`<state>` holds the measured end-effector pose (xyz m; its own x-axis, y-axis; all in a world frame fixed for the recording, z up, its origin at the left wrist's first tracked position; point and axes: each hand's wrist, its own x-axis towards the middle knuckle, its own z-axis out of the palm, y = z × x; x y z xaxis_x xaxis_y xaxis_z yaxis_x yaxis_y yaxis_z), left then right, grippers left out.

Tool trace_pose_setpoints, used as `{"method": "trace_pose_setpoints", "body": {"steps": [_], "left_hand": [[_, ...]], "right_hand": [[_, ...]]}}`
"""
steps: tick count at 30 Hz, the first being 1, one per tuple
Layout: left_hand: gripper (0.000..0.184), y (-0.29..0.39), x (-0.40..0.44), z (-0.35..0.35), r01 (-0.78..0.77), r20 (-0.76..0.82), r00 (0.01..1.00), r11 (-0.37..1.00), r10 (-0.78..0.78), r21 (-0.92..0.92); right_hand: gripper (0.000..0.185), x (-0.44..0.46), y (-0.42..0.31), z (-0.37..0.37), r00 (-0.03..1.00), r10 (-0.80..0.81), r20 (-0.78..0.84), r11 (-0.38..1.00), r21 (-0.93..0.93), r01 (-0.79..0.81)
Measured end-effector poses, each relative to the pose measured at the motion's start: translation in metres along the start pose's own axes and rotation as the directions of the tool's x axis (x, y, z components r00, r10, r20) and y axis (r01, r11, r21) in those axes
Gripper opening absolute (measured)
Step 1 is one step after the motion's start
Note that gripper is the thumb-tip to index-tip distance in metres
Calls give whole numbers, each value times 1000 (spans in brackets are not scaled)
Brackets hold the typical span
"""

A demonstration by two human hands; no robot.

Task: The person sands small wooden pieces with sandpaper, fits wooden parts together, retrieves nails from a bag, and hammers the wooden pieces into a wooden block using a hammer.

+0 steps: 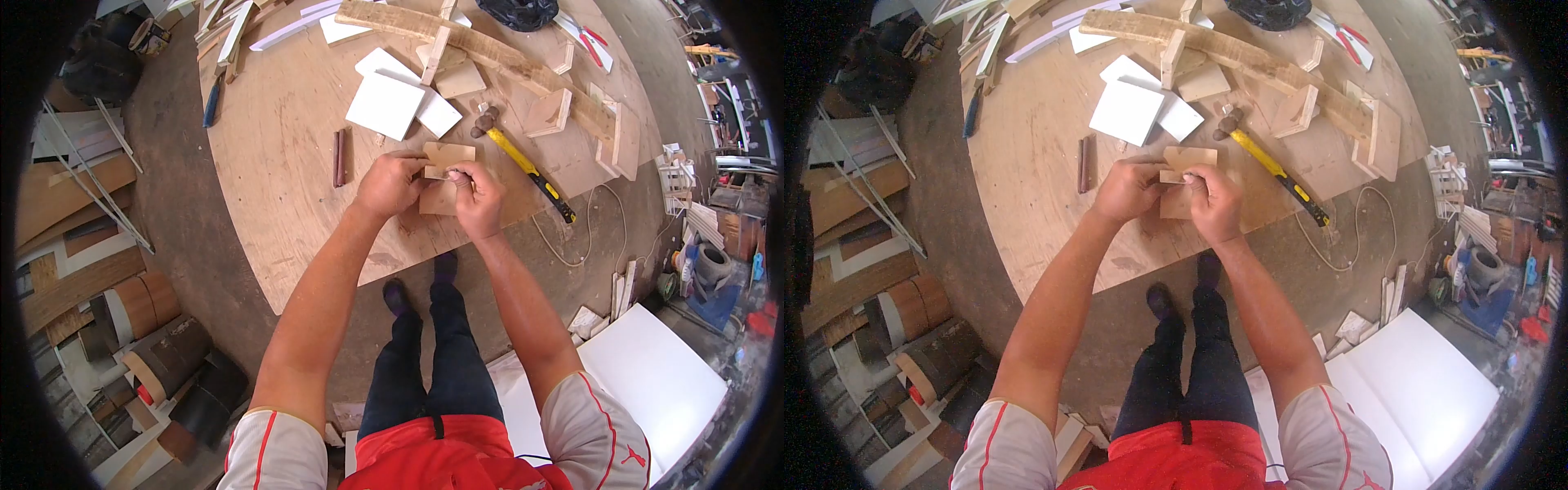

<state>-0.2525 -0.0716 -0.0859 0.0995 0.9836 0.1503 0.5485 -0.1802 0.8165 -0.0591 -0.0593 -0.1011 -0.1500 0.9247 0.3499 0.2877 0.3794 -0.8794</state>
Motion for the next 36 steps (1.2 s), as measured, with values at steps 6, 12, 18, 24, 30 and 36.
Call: {"method": "trace_pose_setpoints", "body": {"steps": [6,12,18,24,30,36], "left_hand": [[34,1,0,0,8,1,1000,1000,-8,24],[35,-6,0,2,-19,-8,1000,1000,19,25],[35,-3,1,1,-14,-4,1000,999,14,36],[35,-1,0,0,-8,2,1000,1000,8,11],[33,-1,1,-1,-52,-4,999,999,52,15],[33,0,0,0,-34,2,999,999,34,30]], "right_hand": [[6,0,-1,-1,999,-34,0,998,-54,34],[6,3,-8,-2,999,-38,0,998,-47,38],[6,4,-9,-1,999,-30,13,997,-72,31],[11,6,-6,-1,992,-119,45,981,-149,125],[23,13,-6,-4,970,-212,117,949,-211,233],[23,15,-3,-3,960,-246,132,937,-220,270]]}}
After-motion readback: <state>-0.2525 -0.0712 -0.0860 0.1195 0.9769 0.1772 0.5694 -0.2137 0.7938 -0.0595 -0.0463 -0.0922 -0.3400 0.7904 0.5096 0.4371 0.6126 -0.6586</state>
